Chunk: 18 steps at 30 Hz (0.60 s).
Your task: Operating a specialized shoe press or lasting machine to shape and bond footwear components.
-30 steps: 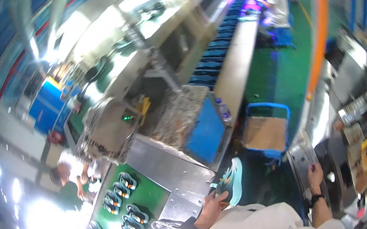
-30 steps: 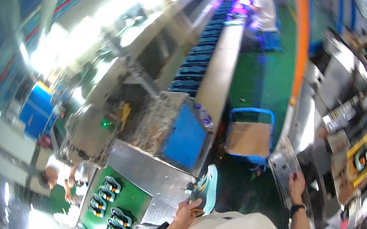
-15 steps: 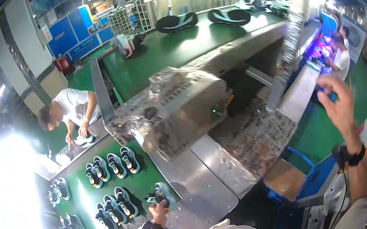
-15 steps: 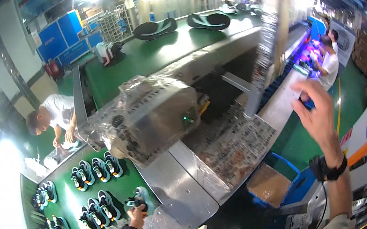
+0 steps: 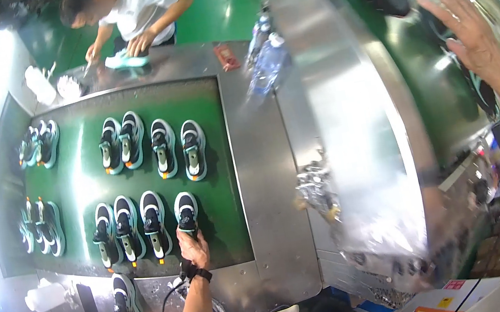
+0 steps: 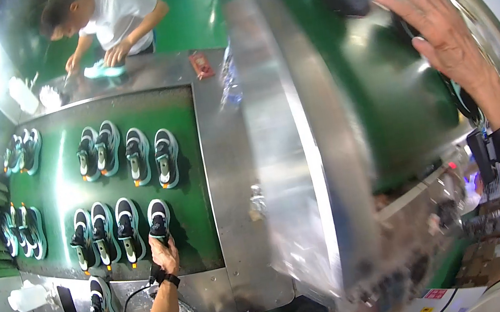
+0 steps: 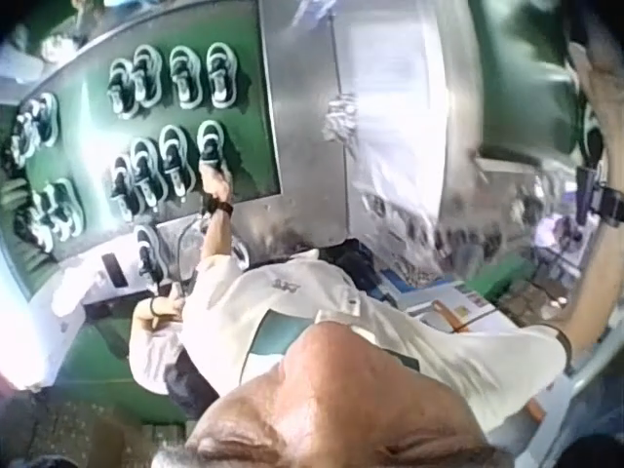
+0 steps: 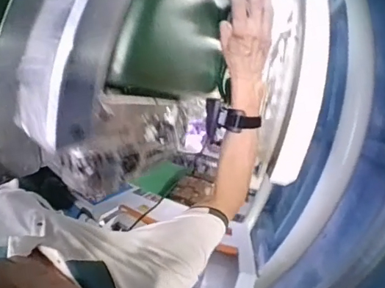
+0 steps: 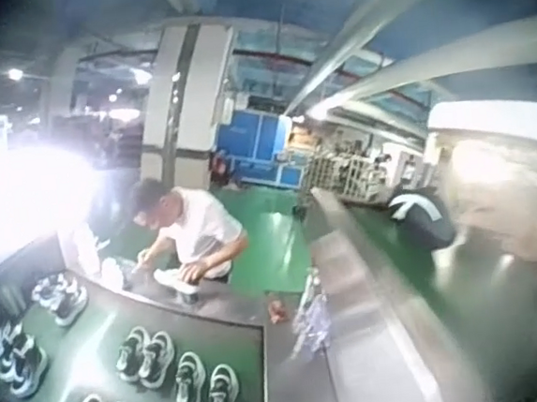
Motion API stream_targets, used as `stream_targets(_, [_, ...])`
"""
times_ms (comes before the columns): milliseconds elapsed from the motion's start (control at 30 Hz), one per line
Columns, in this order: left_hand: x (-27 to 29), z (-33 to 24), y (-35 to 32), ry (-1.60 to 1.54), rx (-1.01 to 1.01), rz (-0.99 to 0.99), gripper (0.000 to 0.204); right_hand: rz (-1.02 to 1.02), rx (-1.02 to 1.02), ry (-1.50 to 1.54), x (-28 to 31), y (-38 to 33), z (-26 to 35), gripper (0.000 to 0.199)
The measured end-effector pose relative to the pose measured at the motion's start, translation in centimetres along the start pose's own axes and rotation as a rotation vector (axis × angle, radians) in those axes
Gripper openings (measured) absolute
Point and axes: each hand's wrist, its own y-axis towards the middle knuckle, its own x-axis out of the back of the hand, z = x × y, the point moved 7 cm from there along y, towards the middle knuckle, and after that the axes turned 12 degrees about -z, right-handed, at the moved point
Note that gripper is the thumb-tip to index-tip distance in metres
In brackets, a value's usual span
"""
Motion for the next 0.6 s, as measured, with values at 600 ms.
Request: stream_targets(600, [-2.4, 8.1, -0.4, -0.195, -0.036, -0.147, 0.057, -0.198, -0.218, 0.095, 1.6, -2.3, -2.4, 0.047])
